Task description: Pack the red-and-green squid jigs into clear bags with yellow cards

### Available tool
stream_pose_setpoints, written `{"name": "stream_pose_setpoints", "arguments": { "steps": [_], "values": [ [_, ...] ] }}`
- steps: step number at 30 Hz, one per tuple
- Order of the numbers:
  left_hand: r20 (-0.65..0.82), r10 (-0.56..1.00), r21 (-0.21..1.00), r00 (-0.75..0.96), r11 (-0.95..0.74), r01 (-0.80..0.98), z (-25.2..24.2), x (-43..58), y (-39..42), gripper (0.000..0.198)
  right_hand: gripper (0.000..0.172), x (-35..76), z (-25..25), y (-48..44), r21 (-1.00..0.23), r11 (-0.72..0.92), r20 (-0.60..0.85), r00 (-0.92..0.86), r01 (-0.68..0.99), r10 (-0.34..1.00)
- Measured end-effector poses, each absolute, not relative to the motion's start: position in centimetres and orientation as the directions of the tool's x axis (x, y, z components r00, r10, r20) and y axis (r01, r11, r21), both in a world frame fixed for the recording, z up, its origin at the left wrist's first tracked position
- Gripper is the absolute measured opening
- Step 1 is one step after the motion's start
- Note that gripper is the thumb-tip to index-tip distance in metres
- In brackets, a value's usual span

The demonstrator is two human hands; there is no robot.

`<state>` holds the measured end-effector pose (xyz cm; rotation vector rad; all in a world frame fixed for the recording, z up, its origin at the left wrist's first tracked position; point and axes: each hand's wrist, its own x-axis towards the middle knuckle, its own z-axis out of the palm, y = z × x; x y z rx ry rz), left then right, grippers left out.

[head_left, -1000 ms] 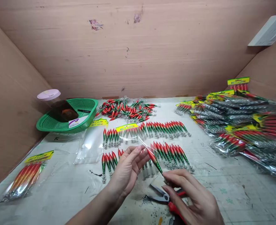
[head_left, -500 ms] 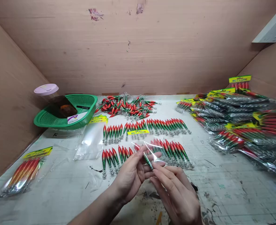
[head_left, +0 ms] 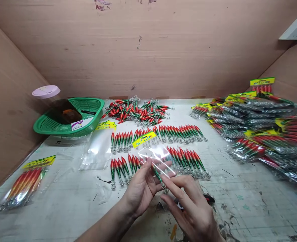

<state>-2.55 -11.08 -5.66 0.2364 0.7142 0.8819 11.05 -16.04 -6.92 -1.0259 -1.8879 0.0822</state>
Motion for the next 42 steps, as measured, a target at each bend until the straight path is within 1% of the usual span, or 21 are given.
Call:
{"name": "stream_pose_setpoints", "arguments": {
  "steps": [3,6,8,12,15,18,20,22,24,25,26,28,31,34,36,38,39,40,42],
  "values": [
    [-0.489,0.759,0.442,0.431,0.641,-0.627,-5.7,-2.8,-10.8,0.025,0.032,11.0,-6.7,-16.1,-0.49,0.644,0.705,-0.167,0.588,0.689],
    [-0.496,0.746,0.435,0.445,0.657,-0.615,-5.8,-2.9,-10.7,0.026,0.026,11.1,-6.8,-16.2,-0.492,0.629,0.71,-0.141,0.602,0.69],
    [-0.498,0.735,0.426,0.46,0.67,-0.608,-5.7,-2.9,-10.8,0.027,0.028,11.3,-7.0,-16.3,-0.463,0.625,0.708,-0.162,0.628,0.687],
    [-0.491,0.731,0.415,0.474,0.675,-0.61,-5.6,-2.7,-11.1,0.027,0.036,11.1,-7.5,-16.3,-0.396,0.653,0.73,-0.21,0.645,0.65],
    [-0.5,0.725,0.414,0.473,0.68,-0.605,-5.7,-2.5,-11.4,0.029,0.034,10.2,-7.6,-16.3,-0.368,0.646,0.741,-0.209,0.669,0.639],
    [-0.51,0.725,0.394,0.463,0.676,-0.623,-5.9,-2.4,-11.4,0.027,0.035,10.2,-7.1,-16.6,-0.383,0.663,0.724,-0.237,0.643,0.648],
    [-0.518,0.738,0.378,0.432,0.651,-0.658,-6.2,-2.5,-11.2,0.025,0.037,11.9,-6.7,-16.6,-0.432,0.649,0.7,-0.221,0.626,0.679],
    [-0.525,0.753,0.373,0.396,0.622,-0.688,-6.4,-2.7,-10.9,0.028,0.032,15.0,-6.7,-16.3,-0.463,0.539,0.66,-0.132,0.704,0.74],
    [-0.529,0.757,0.369,0.384,0.613,-0.699,-6.5,-2.9,-10.5,0.032,0.021,19.0,-7.3,-15.8,-0.434,0.373,0.575,-0.067,0.82,0.815],
    [-0.53,0.755,0.365,0.385,0.613,-0.7,-6.5,-3.0,-10.4,0.031,0.017,20.9,-7.8,-15.4,-0.407,0.329,0.491,-0.1,0.852,0.865],
    [-0.532,0.753,0.361,0.387,0.615,-0.701,-6.5,-3.0,-10.3,0.029,0.016,22.7,-8.4,-15.1,-0.384,0.326,0.426,-0.147,0.864,0.893],
    [-0.546,0.744,0.354,0.386,0.622,-0.698,-6.4,-3.0,-10.1,0.028,0.017,25.1,-9.6,-14.5,-0.366,0.337,0.353,-0.205,0.867,0.913],
    [-0.575,0.73,0.353,0.368,0.628,-0.694,-6.3,-2.8,-10.1,0.03,0.016,26.2,-11.0,-14.1,-0.366,0.354,0.354,-0.223,0.86,0.908],
    [-0.58,0.735,0.362,0.351,0.619,-0.697,-6.3,-2.7,-10.1,0.029,0.015,26.0,-10.7,-14.7,-0.374,0.356,0.374,-0.212,0.856,0.903],
    [-0.579,0.739,0.371,0.344,0.615,-0.696,-6.4,-2.7,-10.1,0.03,0.016,25.8,-9.4,-15.8,-0.407,0.333,0.391,-0.167,0.85,0.905],
    [-0.575,0.745,0.381,0.339,0.61,-0.695,-6.5,-2.7,-10.1,0.033,0.02,25.4,-7.4,-17.3,-0.499,0.335,0.389,-0.139,0.799,0.911],
    [-0.57,0.75,0.387,0.337,0.606,-0.695,-6.5,-2.7,-10.1,0.034,0.022,25.1,-6.3,-18.0,-0.56,0.368,0.372,-0.171,0.742,0.912],
    [-0.564,0.754,0.393,0.336,0.604,-0.694,-6.6,-2.7,-10.1,0.035,0.023,24.5,-5.3,-18.7,-0.619,0.423,0.354,-0.245,0.662,0.903],
    [-0.557,0.758,0.402,0.34,0.604,-0.688,-6.6,-2.7,-10.3,0.035,0.021,22.8,-3.6,-19.5,-0.692,0.525,0.309,-0.454,0.495,0.836]
  ]
}}
